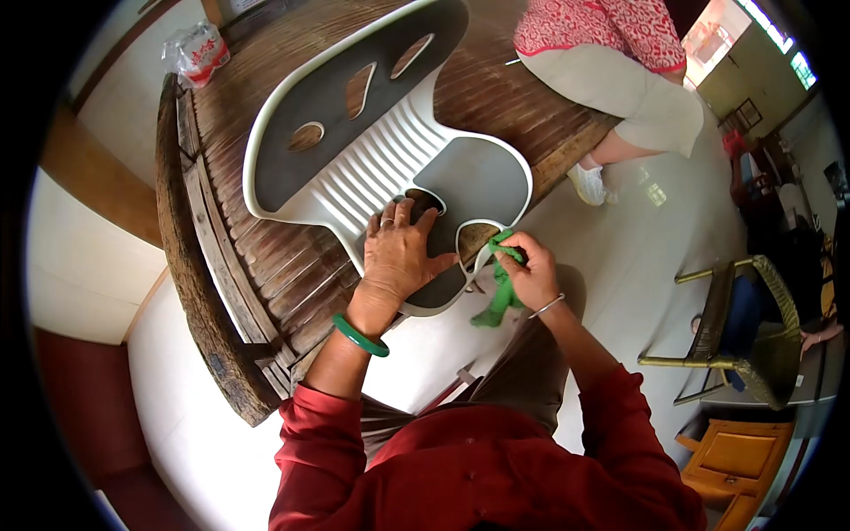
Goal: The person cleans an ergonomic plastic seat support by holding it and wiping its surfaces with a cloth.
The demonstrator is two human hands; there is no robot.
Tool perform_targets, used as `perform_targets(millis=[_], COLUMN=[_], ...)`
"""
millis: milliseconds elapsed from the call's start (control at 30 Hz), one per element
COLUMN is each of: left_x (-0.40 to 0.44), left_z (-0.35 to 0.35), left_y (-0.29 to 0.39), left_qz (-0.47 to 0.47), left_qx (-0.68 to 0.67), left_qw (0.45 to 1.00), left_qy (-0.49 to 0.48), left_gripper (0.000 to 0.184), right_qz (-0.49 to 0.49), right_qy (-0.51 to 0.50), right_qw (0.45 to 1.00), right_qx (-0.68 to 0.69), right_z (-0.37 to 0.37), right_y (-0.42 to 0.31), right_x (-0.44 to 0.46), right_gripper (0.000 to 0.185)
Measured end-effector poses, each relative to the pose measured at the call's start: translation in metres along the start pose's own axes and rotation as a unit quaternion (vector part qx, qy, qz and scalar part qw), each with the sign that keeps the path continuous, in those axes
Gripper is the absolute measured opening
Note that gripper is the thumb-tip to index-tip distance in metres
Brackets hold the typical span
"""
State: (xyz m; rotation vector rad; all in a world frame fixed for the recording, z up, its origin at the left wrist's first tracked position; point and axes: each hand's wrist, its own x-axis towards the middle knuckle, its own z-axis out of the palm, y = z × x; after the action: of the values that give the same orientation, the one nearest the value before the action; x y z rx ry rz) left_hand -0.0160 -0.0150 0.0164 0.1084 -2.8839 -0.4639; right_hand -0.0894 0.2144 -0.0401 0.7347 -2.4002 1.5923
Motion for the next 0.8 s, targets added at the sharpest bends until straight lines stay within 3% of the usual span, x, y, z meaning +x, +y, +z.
perform_targets(millis=[33, 100, 167, 200, 267, 367, 433, 500, 600, 700, 800], left_x=[0.001, 0.000, 0.000, 0.000, 0.001, -0.003, -0.001, -0.008, -0.006, -0.004, -0.002], left_z=[0.000, -0.001, 0.000, -0.001, -0.002, 0.002, 0.002, 0.011, 0.012, 0.005, 0.004], left_y=[0.000, 0.002, 0.003, 0.004, 0.008, 0.008, 0.007, 0.008, 0.014, 0.017, 0.018], left_qz=[0.003, -0.003, 0.001, -0.002, -0.006, 0.004, 0.002, 0.018, 0.018, 0.010, 0.002], left_qx=[0.000, 0.000, 0.019, 0.017, 0.033, 0.053, 0.059, 0.044, 0.062, 0.057, 0.051], left_qw=[1.000, 1.000, 0.999, 1.000, 0.998, 0.998, 0.996, 0.999, 0.998, 0.997, 0.997], left_qy=[-0.007, -0.014, -0.027, -0.025, -0.053, -0.030, -0.066, -0.005, -0.025, -0.048, -0.052], left_gripper=[0.075, 0.077, 0.078, 0.078, 0.077, 0.075, 0.075, 0.072, 0.070, 0.070, 0.070], right_qz=[0.022, -0.094, -0.120, -0.122, -0.280, -0.325, -0.321, -0.312, -0.235, -0.246, -0.276], right_qy=[-0.045, 0.022, 0.040, 0.037, 0.011, -0.008, -0.010, -0.011, 0.020, 0.004, -0.102], right_qw=[0.999, 0.994, 0.985, 0.985, 0.928, 0.904, 0.909, 0.917, 0.933, 0.930, 0.939], right_qx=[0.003, -0.052, -0.118, -0.119, -0.246, -0.278, -0.264, -0.250, -0.271, -0.272, -0.180], right_z=[-0.005, -0.011, -0.009, -0.001, 0.014, 0.034, 0.036, 0.040, 0.051, 0.064, 0.061], right_y=[-0.009, -0.033, -0.069, -0.069, -0.064, -0.024, -0.019, -0.016, -0.019, -0.020, -0.029], right_x=[0.009, 0.040, 0.071, 0.085, 0.110, 0.123, 0.129, 0.134, 0.140, 0.134, 0.113], right_gripper=[0.015, 0.014, 0.013, 0.013, 0.015, 0.018, 0.018, 0.019, 0.017, 0.021, 0.022])
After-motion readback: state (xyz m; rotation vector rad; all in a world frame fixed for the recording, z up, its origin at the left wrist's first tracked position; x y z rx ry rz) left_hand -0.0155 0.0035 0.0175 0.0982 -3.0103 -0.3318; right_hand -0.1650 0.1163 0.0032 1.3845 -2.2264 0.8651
